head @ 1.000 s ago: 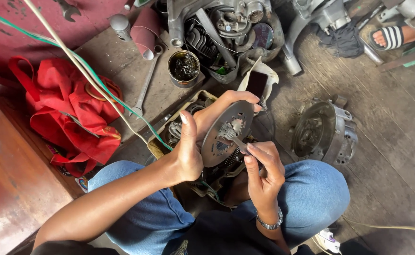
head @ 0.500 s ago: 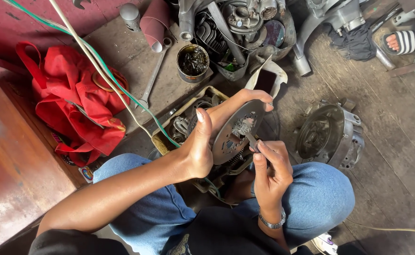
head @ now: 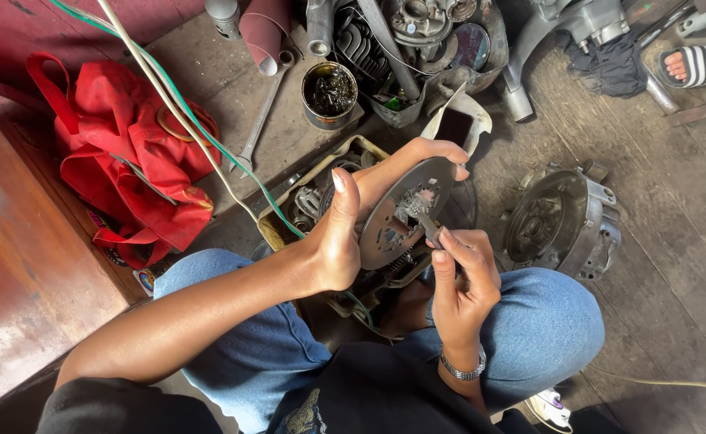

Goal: Cleaning a metal clutch or brake disc by scraping debris from holes and splines using a small tool.

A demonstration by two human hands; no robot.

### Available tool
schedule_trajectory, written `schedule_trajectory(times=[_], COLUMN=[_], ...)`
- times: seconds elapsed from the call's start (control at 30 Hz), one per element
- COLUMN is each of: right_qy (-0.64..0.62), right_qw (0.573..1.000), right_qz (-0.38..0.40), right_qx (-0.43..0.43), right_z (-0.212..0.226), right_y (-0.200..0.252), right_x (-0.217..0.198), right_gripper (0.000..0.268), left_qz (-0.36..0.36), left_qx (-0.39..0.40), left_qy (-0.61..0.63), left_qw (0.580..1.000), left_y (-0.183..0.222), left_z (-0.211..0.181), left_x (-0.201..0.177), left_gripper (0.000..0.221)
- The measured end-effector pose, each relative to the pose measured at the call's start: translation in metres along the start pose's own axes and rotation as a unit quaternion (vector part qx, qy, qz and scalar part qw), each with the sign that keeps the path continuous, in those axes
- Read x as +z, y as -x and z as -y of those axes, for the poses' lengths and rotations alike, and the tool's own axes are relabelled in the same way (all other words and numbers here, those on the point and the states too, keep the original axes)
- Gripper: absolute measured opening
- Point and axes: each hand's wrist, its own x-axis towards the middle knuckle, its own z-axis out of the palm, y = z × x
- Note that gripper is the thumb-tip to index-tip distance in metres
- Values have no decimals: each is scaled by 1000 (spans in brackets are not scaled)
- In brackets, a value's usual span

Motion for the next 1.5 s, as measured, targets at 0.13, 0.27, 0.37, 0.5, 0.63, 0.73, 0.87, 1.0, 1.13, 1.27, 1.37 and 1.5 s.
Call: schedule_trajectory(times=[0.13, 0.27, 0.37, 0.5, 0.63, 0.73, 0.87, 1.0, 1.13, 1.27, 1.37, 1.5], right_qy=[10, -31, -58, -63, -61, -118, -92, -170, -166, -104, -91, -78], right_qw=[1000, 999, 998, 997, 996, 984, 995, 983, 983, 991, 993, 996], right_qz=[-8, 14, 34, 51, 55, 133, 21, 12, 25, 21, 21, 20], right_qx=[-7, 6, 21, 20, 24, -4, 37, 64, 77, 79, 79, 49], right_z=[2, -1, -1, -3, 0, 4, -6, -12, -2, 4, 7, 3], right_y=[-1, 0, 2, 4, 2, 1, 4, 7, 6, 3, 4, 5], right_x=[0, -3, -5, -8, -12, -15, -18, -18, -9, -3, 0, 2], right_gripper=[18, 18, 19, 21, 19, 21, 22, 29, 30, 29, 29, 24], left_qz=[-3, -7, -10, -16, -15, -4, -22, 2, 8, -6, -8, -7], left_qx=[-12, 4, 12, 26, 9, -18, 24, 34, 15, -37, -39, -27], left_qy=[28, -5, -10, -32, -16, -4, 79, 139, 97, 98, 104, 101], left_qw=[1000, 1000, 1000, 999, 1000, 1000, 996, 990, 995, 994, 994, 995], left_y=[1, 2, 4, 5, 4, 1, 0, -1, 2, 3, 3, 4], left_z=[0, 0, 2, 1, 1, 5, 4, 10, 6, 9, 11, 16], left_x=[3, 3, 2, 4, 3, 1, 2, 3, 8, 8, 8, 6], left_gripper=[110, 109, 107, 108, 108, 106, 97, 93, 92, 95, 95, 93])
